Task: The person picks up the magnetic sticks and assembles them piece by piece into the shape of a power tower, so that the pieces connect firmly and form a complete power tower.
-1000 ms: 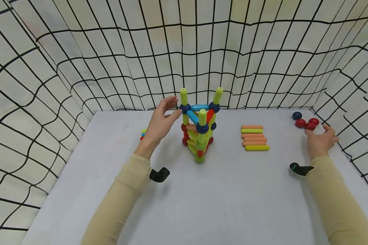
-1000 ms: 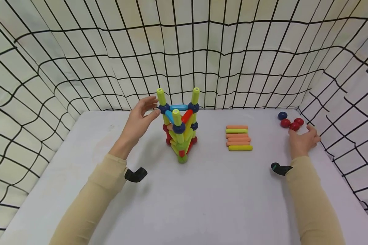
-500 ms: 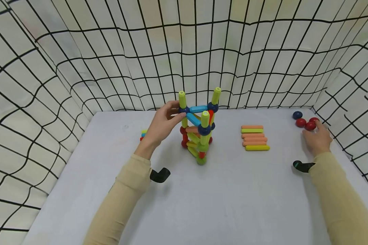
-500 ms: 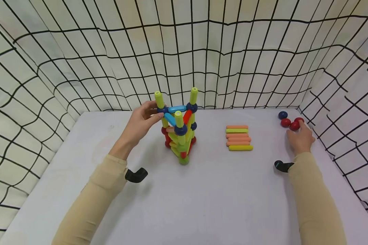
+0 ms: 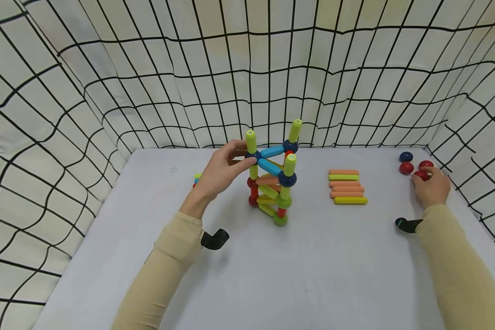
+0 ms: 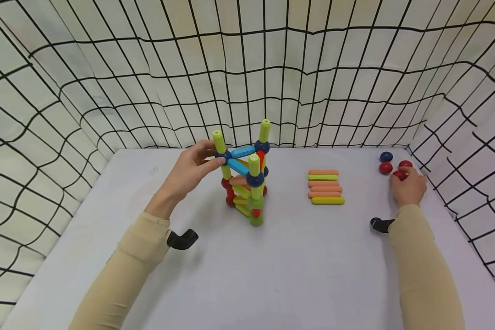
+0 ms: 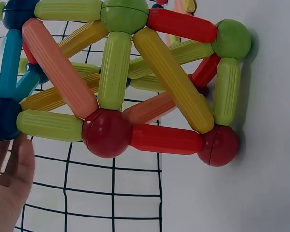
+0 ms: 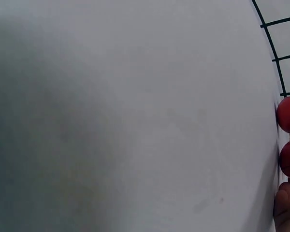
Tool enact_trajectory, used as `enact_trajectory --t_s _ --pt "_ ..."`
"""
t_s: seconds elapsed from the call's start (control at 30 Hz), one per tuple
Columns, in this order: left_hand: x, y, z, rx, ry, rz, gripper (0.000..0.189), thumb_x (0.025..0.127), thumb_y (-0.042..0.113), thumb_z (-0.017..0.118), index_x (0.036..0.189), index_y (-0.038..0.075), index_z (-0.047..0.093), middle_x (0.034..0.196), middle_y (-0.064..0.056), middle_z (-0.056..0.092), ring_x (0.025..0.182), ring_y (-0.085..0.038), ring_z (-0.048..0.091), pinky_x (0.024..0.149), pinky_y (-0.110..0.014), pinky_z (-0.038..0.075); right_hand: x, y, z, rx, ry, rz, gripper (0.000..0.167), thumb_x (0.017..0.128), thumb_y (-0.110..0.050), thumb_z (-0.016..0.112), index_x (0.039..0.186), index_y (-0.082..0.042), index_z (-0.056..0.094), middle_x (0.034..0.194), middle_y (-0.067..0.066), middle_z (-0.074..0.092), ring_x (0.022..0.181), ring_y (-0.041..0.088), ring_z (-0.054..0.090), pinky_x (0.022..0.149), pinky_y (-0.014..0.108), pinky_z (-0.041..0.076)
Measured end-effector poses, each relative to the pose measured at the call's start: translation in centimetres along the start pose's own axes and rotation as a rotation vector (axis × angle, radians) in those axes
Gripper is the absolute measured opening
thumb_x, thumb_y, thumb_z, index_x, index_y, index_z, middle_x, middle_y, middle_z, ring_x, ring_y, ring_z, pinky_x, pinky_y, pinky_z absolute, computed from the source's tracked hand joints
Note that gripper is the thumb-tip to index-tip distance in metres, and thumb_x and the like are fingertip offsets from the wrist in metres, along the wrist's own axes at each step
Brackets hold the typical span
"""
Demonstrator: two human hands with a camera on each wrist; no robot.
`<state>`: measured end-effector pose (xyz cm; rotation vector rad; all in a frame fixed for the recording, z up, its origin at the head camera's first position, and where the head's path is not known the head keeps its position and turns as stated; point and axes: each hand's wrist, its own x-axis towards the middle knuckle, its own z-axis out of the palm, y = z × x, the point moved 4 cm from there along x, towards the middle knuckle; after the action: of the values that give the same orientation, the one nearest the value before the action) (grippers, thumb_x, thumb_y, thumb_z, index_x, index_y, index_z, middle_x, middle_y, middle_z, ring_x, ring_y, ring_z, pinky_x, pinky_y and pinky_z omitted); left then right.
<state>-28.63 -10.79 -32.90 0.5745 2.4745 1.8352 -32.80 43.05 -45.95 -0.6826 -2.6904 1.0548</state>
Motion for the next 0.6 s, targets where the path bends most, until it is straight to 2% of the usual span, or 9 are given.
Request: enact_trajectory --t_s 0.07,0.17,0.3,0.37,0.43,0.6 --pt "0.0 0.2 -0.2 -0.013 0.031 0.042 0.041 0.095 0.023 0.065 0.133 0.010 0.055 0.126 -0.006 0.059 0.118 -0.019 0.056 0.101 -0.037 0.046 -0.3 -0.4 0.1 0.043 0.041 -0.015 0.053 0.099 -0.023 0.045 0.143 0.006 0.039 0.145 0.033 0.035 0.142 0.047 0.012 0.116 0.055 0.013" --pt "0.2 0.5 -0.3 -0.034 0.071 0.100 0.038 0.096 0.022 0.065 0.131 0.009 0.057 0.124 -0.006 0.062 0.116 -0.018 0.057 0.100 -0.034 0.047 -0.9 -2.1 0.1 0.120 0.071 -0.005 0.054 0.099 -0.026 0.046 0.146 -0.001 0.040 0.149 0.029 0.029 0.142 0.042 0.015 0.115 0.049 0.021" --pt "0.3 0.4 -0.2 -0.044 0.096 0.121 0.035 0.096 0.021 0.064 0.128 0.007 0.058 0.121 -0.007 0.063 0.111 -0.019 0.060 0.096 -0.034 0.049 -2.2 -6.3 0.5 0.211 0.091 -0.038 0.053 0.099 -0.033 0.049 0.149 -0.015 0.042 0.149 0.019 0.025 0.137 0.029 0.032 0.108 0.034 0.037" --pt "0.4 0.4 -0.1 -0.042 0.102 0.121 0.034 0.096 0.021 0.064 0.127 0.007 0.059 0.120 -0.007 0.063 0.110 -0.018 0.060 0.096 -0.034 0.049 -3.4 -9.1 0.7 0.249 0.066 -0.102 0.054 0.099 -0.037 0.051 0.150 -0.021 0.041 0.149 0.014 0.028 0.134 0.025 0.038 0.105 0.030 0.041" --pt "0.3 0.3 -0.1 -0.043 0.104 0.121 0.034 0.096 0.021 0.064 0.127 0.007 0.059 0.120 -0.007 0.063 0.110 -0.019 0.061 0.096 -0.034 0.050 -5.1 -12.3 0.8 0.306 0.025 -0.208 0.055 0.098 -0.038 0.055 0.149 -0.021 0.041 0.146 0.010 0.035 0.129 0.022 0.045 0.102 0.029 0.044" --pt "0.2 0.2 0.1 -0.043 0.087 0.108 0.036 0.096 0.019 0.064 0.129 0.007 0.058 0.122 -0.008 0.062 0.113 -0.020 0.059 0.098 -0.034 0.048 -9.8 -19.7 0.6 0.491 -0.172 -0.418 0.053 0.095 -0.036 0.063 0.143 -0.019 0.047 0.138 0.005 0.049 0.123 0.016 0.048 0.098 0.021 0.045"
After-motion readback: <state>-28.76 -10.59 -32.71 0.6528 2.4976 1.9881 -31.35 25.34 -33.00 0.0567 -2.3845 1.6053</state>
